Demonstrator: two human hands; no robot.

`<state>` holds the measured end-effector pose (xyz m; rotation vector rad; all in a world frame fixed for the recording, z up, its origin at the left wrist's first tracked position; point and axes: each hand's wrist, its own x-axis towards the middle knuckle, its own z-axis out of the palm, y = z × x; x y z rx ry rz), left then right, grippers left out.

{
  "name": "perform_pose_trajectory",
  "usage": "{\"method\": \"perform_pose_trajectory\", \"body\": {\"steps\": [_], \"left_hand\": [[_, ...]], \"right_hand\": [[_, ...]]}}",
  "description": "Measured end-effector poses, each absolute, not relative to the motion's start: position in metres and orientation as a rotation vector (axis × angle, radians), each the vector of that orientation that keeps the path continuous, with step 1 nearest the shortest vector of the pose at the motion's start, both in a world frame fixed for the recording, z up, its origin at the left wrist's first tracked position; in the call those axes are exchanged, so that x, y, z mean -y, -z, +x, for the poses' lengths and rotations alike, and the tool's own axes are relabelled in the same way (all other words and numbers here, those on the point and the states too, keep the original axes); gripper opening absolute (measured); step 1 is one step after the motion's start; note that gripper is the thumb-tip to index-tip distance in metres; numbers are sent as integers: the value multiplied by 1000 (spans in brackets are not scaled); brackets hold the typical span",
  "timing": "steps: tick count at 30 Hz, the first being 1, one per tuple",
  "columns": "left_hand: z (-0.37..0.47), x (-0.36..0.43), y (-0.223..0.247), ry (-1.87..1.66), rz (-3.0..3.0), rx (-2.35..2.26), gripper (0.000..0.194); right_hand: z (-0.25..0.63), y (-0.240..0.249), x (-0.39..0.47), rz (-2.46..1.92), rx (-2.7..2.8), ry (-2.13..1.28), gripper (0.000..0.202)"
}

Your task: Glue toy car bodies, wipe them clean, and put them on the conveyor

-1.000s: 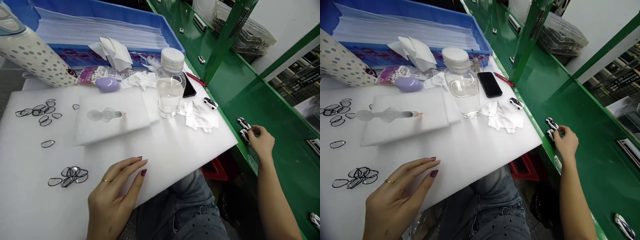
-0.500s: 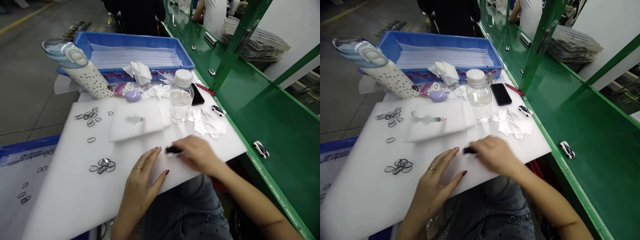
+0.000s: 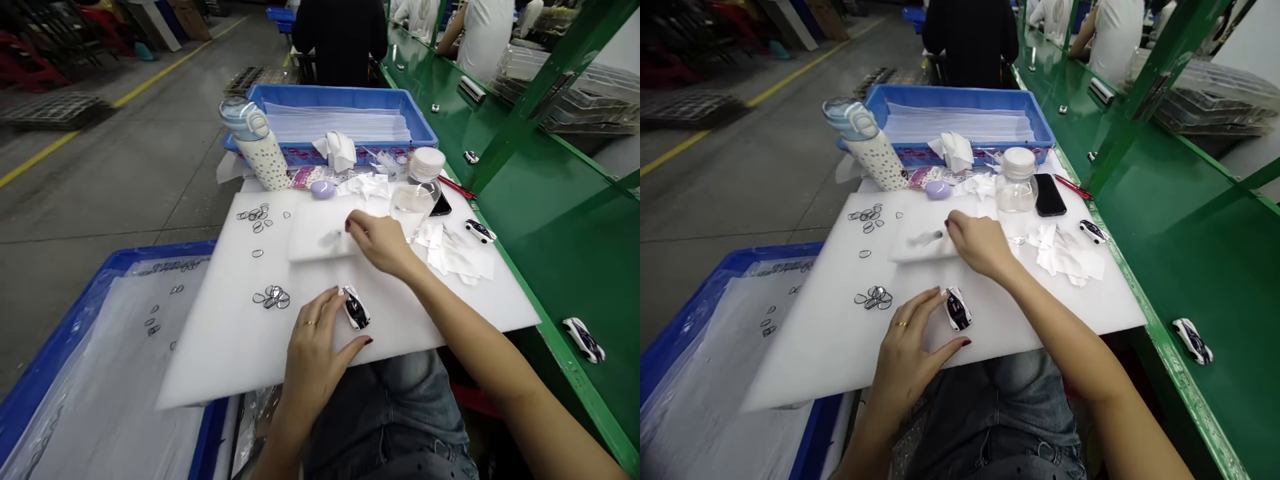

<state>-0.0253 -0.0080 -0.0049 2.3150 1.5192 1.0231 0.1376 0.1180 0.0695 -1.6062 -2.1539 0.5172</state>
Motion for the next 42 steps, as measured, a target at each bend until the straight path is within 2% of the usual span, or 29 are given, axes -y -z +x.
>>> {"method": "perform_pose_trajectory", "body": {"steps": [2, 4, 7, 10, 13, 16, 19, 21, 23, 26, 30, 35, 39, 42], "left_hand": [[-25, -1, 3, -930, 2328, -1482, 62], [-23, -6, 1, -929, 2312, -1449, 59], [-13, -6, -1, -1043, 2227, -1408, 53], [1, 0, -3, -1124, 2126, -1340, 50], [10, 3, -3, -1170, 2060, -1335, 44], [11, 4, -2, -1194, 2001, -1348, 43], [10, 4, 0, -1202, 1985, -1345, 44], [9, 4, 2, -1204, 1995, -1347, 44], [9, 5, 3, -1213, 2008, -1351, 45], [8, 6, 5, -1216, 2034, -1339, 44], [2, 7, 5, -1191, 2045, -1291, 40], [-5, 5, 5, -1117, 2027, -1215, 37], [-7, 3, 5, -1078, 1984, -1205, 33], [-6, 1, 5, -1077, 1964, -1214, 36]], "right_hand": [[138, -71, -119, -1602, 2113, -546, 28], [137, -73, -120, -1579, 2172, -531, 39], [134, -76, -120, -1577, 2296, -464, 27], [130, -77, -121, -1627, 2258, -447, 28], [127, -78, -121, -1613, 2339, -377, 40], [127, -80, -121, -1630, 2404, -368, 29], [127, -81, -120, -1627, 2407, -414, 33], [125, -80, -119, -1601, 2465, -377, 42], [123, -80, -119, -1598, 2512, -343, 38], [122, -84, -118, -1560, 2426, -508, 20], [136, -86, -104, -1244, 2027, -889, 24], [154, -58, -62, -981, 1472, -1058, 13], [157, -41, -43, -1121, 1235, -1319, 28], [156, -42, -40, -1028, 1236, -1327, 37]]}}
